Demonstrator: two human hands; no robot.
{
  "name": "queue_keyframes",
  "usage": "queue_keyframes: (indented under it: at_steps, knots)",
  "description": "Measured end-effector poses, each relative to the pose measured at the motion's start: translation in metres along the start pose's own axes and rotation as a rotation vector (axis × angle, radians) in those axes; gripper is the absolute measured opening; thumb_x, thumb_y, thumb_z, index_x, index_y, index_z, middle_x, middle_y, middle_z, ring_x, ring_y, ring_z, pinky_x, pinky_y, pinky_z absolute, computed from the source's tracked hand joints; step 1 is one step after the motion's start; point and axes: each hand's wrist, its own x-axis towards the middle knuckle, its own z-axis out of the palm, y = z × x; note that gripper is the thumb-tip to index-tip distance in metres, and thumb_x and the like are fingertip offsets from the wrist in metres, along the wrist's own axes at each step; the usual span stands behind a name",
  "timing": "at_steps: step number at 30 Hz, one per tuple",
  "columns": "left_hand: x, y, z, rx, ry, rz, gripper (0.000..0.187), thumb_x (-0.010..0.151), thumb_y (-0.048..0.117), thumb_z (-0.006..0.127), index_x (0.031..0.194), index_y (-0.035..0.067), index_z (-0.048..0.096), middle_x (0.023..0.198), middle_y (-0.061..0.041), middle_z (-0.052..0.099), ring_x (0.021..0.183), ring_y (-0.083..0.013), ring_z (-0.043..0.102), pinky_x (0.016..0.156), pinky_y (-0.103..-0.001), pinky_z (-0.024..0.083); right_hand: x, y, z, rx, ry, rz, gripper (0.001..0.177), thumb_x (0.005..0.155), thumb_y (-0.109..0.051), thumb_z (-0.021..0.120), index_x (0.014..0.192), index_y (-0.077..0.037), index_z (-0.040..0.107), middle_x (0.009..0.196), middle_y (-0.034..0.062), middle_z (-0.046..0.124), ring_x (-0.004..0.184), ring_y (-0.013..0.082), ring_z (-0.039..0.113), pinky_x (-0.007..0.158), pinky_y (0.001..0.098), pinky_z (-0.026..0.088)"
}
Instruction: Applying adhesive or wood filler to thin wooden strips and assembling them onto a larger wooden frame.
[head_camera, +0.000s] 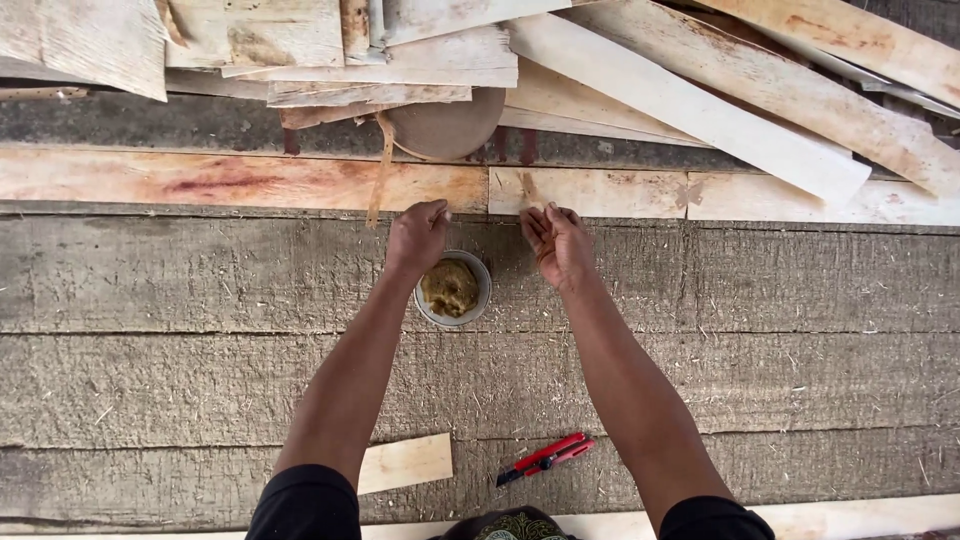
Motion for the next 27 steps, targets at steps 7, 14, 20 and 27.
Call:
queue_keyframes:
  at_steps: [7, 14, 20, 27]
  knots:
    - [0.007, -0.011, -0.004, -0.126, 0.094, 0.186, 0.025, 0.093, 0.013, 0.076, 0.118, 0.012, 0.077, 0.095, -0.013, 0.076, 0.093, -0.0392, 0.072, 0.079, -0.054, 0.062, 0.004, 0.003, -0.003, -0.106, 0.035, -0.040, 0.019, 0.095, -0.018, 0.078, 0.092, -0.015, 0.059, 0.100, 0.0136, 0.078, 0.096, 0.0275, 0.077, 0.093, 0.0410, 0.064]
    - [0.010, -0.022, 0.004, -0.105, 0.184, 0.213, 0.026, 0.084, 0.013, 0.082, 0.110, 0.014, 0.080, 0.100, -0.011, 0.076, 0.095, -0.0347, 0.073, 0.078, -0.046, 0.062, 0.004, 0.005, -0.004, -0.019, 0.074, -0.090, 0.018, 0.095, -0.017, 0.077, 0.089, -0.016, 0.060, 0.098, 0.0154, 0.079, 0.097, 0.0292, 0.078, 0.093, 0.0403, 0.064]
    - [0.037, -0.008, -0.005, -0.099, 0.122, 0.230, 0.024, 0.088, 0.012, 0.081, 0.111, 0.011, 0.080, 0.128, -0.016, 0.070, 0.125, -0.0427, 0.059, 0.105, -0.050, 0.051, 0.004, 0.001, -0.009, -0.029, 0.046, -0.092, 0.018, 0.094, -0.017, 0.078, 0.089, -0.016, 0.061, 0.100, 0.0172, 0.078, 0.097, 0.0304, 0.078, 0.091, 0.0399, 0.066]
    - [0.032, 0.000, -0.021, 0.183, -0.075, 0.460, 0.045, 0.074, 0.009, 0.086, 0.117, 0.020, 0.078, 0.133, -0.005, 0.067, 0.134, -0.0362, 0.054, 0.109, -0.045, 0.050, -0.003, -0.015, 0.001, -0.518, -0.210, -0.247, 0.021, 0.097, -0.022, 0.078, 0.096, -0.009, 0.062, 0.118, 0.0111, 0.065, 0.109, 0.0224, 0.066, 0.087, 0.0328, 0.057]
